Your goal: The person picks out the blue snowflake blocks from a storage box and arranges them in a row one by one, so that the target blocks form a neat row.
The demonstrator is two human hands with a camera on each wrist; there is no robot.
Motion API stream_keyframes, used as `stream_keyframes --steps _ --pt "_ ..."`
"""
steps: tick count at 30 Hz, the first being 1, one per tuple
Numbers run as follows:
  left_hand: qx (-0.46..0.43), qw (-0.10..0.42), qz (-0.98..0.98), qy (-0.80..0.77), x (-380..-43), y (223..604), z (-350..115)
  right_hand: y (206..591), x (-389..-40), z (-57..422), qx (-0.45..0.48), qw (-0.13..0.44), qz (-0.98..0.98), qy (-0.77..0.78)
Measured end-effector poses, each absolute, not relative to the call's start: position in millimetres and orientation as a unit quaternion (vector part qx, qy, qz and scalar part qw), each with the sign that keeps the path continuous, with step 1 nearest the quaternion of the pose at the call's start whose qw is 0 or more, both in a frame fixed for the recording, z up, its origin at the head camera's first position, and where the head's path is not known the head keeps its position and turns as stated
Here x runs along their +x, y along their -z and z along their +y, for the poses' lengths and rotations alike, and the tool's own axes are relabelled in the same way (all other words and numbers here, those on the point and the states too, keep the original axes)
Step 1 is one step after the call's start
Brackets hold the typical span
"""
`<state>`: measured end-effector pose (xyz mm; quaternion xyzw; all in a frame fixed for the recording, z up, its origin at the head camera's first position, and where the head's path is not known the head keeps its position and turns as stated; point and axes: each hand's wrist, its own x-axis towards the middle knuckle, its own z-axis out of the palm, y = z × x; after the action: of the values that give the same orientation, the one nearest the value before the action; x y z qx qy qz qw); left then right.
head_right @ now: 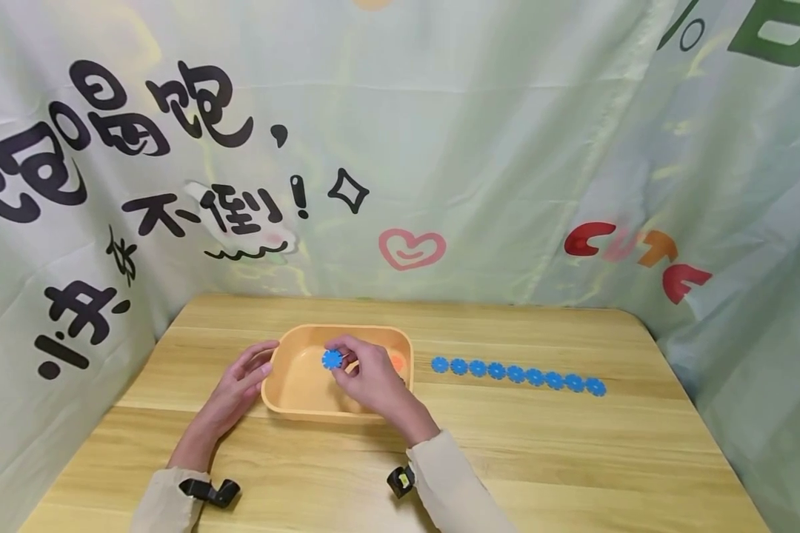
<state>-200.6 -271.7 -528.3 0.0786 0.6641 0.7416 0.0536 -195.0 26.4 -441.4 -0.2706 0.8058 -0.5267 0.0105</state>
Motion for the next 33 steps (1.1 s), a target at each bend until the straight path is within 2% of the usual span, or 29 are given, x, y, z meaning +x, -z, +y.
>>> stream_keyframes --steps 20,33 --pt "0.078 0.056 0.662 -0.743 -200.8 529.6 -270.8 438.3 -176.7 72.0 -0.222 -0.019 0.826 0.518" --pt "0.095 0.044 0.655 -0.748 -200.7 531.0 -273.1 438.2 -169.3 112.4 -0.195 -0.068 0.845 0.494"
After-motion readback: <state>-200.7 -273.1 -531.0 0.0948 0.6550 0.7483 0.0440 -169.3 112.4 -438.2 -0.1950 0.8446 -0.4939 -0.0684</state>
